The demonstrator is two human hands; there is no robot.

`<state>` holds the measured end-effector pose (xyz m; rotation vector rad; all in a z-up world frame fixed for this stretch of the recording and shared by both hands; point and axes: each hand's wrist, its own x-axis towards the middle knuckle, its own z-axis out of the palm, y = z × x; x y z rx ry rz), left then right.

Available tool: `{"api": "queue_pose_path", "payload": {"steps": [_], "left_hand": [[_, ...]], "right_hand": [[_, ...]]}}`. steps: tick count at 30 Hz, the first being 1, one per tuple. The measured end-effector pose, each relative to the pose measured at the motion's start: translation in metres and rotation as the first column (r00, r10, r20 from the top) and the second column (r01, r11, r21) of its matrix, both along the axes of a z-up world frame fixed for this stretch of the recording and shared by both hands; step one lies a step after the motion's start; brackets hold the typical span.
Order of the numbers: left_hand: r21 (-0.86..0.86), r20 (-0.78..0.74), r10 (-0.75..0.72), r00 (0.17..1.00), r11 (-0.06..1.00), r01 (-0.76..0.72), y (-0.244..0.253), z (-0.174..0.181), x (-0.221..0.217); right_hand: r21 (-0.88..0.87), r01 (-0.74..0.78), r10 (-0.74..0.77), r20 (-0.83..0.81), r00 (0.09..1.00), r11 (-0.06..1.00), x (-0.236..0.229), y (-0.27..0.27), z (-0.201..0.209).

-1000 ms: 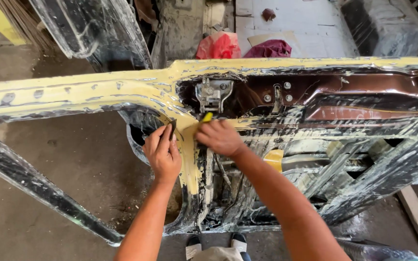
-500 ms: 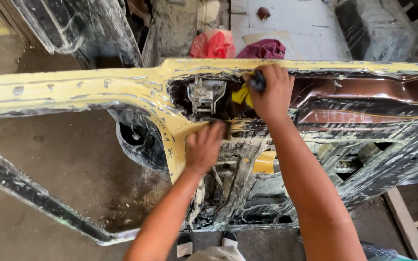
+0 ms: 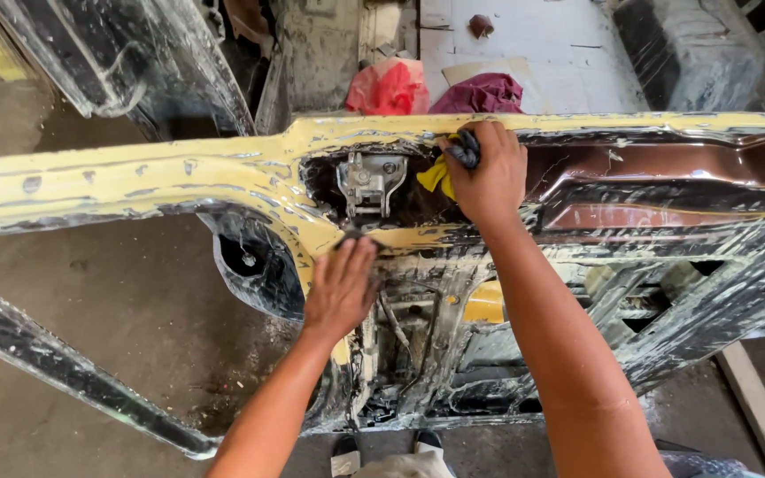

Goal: The person scrubs a yellow metal frame with a yellow sponge and a dark cloth, focusing on the joints and crevices. They then rinse the sponge and cloth in a green bucket filled with water.

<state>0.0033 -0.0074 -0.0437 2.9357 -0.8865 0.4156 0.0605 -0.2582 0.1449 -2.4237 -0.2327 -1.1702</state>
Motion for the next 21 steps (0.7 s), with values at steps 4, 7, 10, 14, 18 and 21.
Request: {"api": "queue_pose_path", "payload": {"steps": [4,7,10,14,18,21], "left_hand": [[0.015,0.075,0.101,0.992,0.995,-0.102,-0.036,0.017,-0.009],[-0.209,-0.262,-0.097,0.960,0.977,0.041,-0.087,0.048,-0.019],[-0.072,0.217,-0.249,0.944,0.960,0.270,-0.092,0.031,-0.009],[0.001,0.214,-0.210,0.954,0.977,0.215,-0.027,0.004,-0.003],[-0.085,-0.080,-0.213,0.974,0.975,0.206,-0.043,0.024,0.001],[-0.210,-0.117,-0.312,0.943,0.936,0.283,-0.087,0.055,-0.011]], "right_hand": [[-0.015,0.021,-0.021,-0.006,1.000,1.000,-0.001,0.003,0.003],[-0.006,0.002,-0.002,-0.001,1.000,1.000,-0.002,0.003,0.002],[0.003,-0.023,0.023,0.003,1.000,1.000,-0.002,0.001,0.001],[0.010,-0.015,0.015,0.001,1.000,1.000,-0.001,0.001,0.004],[-0.002,-0.005,0.005,-0.001,1.000,1.000,-0.003,0.005,0.004],[0.004,-0.029,0.029,0.014,0.999,1.000,-0.001,0.000,0.003]]}}
